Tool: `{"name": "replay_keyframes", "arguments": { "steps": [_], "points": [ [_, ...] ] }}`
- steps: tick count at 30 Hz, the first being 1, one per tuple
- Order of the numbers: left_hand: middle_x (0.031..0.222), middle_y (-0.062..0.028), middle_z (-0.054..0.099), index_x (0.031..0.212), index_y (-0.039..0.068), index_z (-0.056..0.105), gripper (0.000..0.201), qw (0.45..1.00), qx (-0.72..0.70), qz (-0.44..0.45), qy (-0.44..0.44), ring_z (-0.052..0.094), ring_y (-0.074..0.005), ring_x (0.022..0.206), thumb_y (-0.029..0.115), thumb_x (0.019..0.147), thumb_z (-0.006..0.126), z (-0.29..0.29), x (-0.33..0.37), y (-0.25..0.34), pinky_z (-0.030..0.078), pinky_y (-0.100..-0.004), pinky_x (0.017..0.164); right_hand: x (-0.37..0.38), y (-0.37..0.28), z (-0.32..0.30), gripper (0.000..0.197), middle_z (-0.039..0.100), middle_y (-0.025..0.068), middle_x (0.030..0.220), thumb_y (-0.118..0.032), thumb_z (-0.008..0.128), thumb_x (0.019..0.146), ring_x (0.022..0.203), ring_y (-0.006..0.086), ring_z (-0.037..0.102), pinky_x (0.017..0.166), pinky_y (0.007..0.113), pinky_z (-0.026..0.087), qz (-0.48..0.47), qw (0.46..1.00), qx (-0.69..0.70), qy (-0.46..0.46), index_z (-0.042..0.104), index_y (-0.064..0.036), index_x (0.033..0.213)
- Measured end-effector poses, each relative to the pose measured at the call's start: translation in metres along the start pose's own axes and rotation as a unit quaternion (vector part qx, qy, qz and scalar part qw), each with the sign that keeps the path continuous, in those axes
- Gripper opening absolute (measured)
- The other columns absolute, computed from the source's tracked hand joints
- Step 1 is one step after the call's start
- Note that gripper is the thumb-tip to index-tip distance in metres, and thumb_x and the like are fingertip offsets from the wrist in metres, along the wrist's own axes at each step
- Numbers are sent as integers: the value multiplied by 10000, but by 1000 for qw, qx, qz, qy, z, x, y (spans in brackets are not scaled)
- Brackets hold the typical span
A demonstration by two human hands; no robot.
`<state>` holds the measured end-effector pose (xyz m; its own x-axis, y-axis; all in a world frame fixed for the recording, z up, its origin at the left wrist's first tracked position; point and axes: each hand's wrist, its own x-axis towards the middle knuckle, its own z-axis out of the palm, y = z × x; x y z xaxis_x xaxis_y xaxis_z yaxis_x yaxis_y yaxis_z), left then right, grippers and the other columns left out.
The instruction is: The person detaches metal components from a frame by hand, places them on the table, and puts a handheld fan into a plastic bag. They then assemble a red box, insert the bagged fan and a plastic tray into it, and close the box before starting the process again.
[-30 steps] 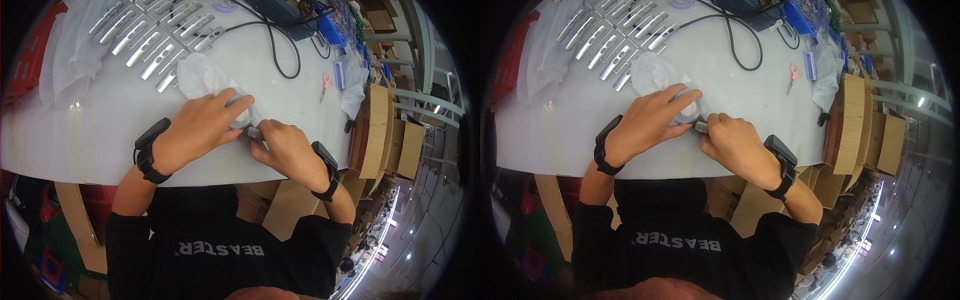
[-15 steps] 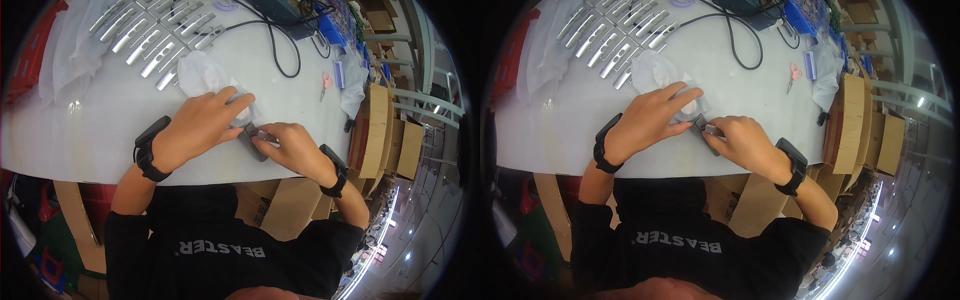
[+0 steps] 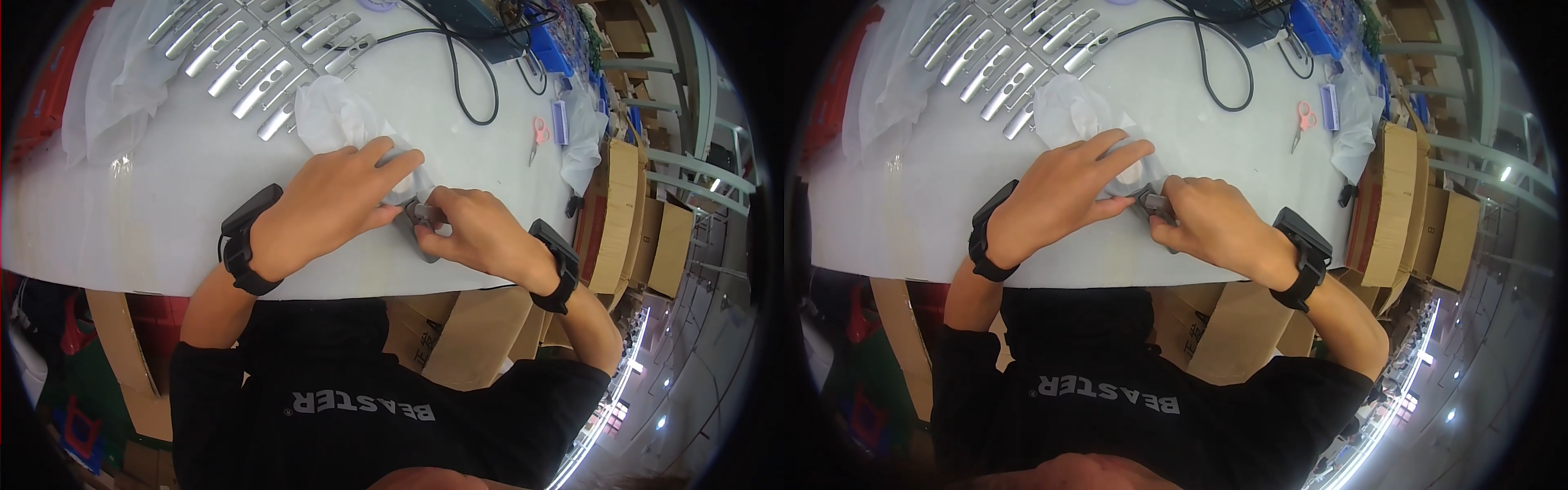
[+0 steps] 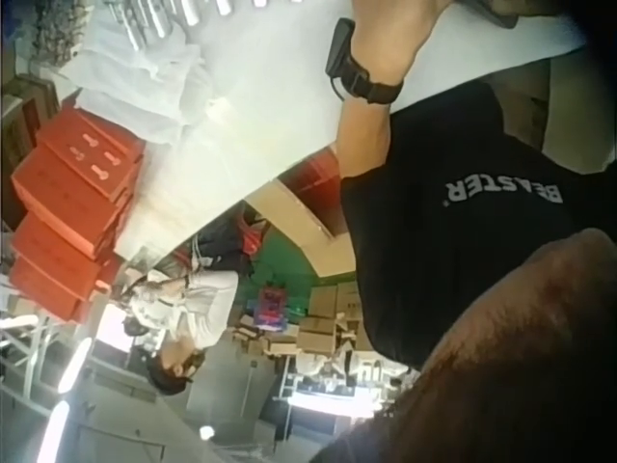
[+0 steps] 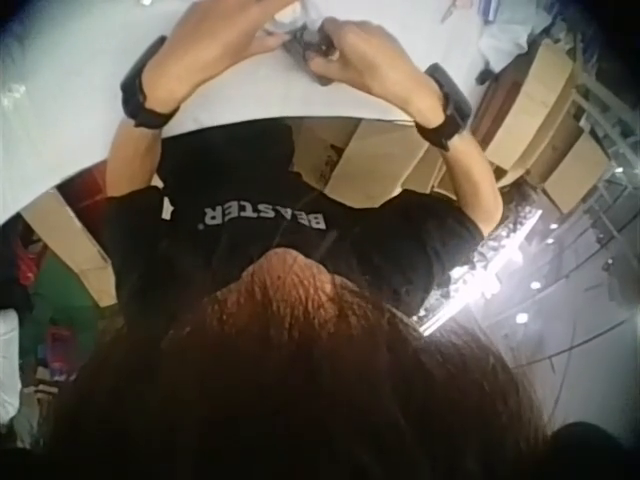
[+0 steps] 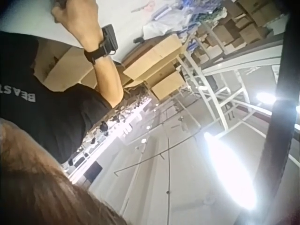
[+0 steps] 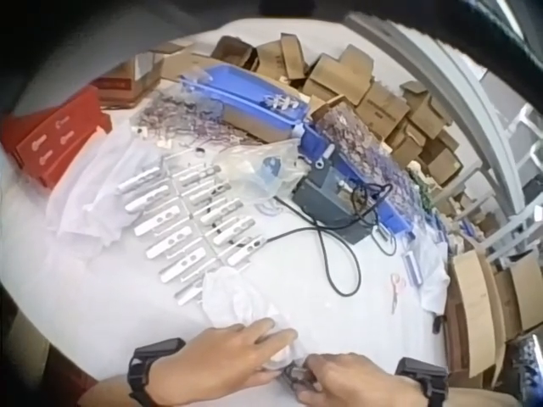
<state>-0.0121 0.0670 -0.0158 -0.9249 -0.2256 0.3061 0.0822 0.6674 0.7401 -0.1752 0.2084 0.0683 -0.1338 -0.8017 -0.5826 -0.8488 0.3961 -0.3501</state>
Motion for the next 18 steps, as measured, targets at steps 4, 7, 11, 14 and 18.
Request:
{"name": "replay_keyframes", "arguments": {
  "steps": [4,7,11,14,18],
  "points": [
    [1235,-161,594,1339,120,556,596,999,7,-37,-32,661,-343,926,187,792,784,-3,2,2,551,-391,776,4,-2,-7,278,689,187,830,-232,679,835,725,383,658,674,433,518,6,999,-4,-32,621,35,891],
    [1237,-161,597,1338,120,558,595,999,9,-26,-20,661,-342,929,187,791,783,-1,1,1,551,-391,778,5,-8,-4,272,683,192,835,-222,671,836,725,387,657,667,437,520,18,999,-28,-43,602,35,890],
    [1240,-158,603,1337,121,561,596,1000,2,-25,-12,662,-339,933,187,788,783,-2,-1,0,553,-388,782,-1,-14,18,269,648,214,819,-189,653,833,674,402,642,643,446,526,-6,996,-71,44,556,55,894],
    [1240,-154,606,1336,122,562,596,1000,-1,-30,-9,663,-337,935,189,787,784,0,0,1,553,-386,785,-5,-19,30,258,609,219,796,-146,641,818,620,394,626,591,454,531,13,991,-81,103,522,68,901],
    [1207,-151,607,1326,107,559,586,1000,5,-24,-3,660,-332,913,180,788,779,1,-1,2,545,-386,764,-10,-29,42,266,584,203,791,-121,645,803,593,370,623,528,447,526,31,979,-163,116,505,71,923]
  ]
}}
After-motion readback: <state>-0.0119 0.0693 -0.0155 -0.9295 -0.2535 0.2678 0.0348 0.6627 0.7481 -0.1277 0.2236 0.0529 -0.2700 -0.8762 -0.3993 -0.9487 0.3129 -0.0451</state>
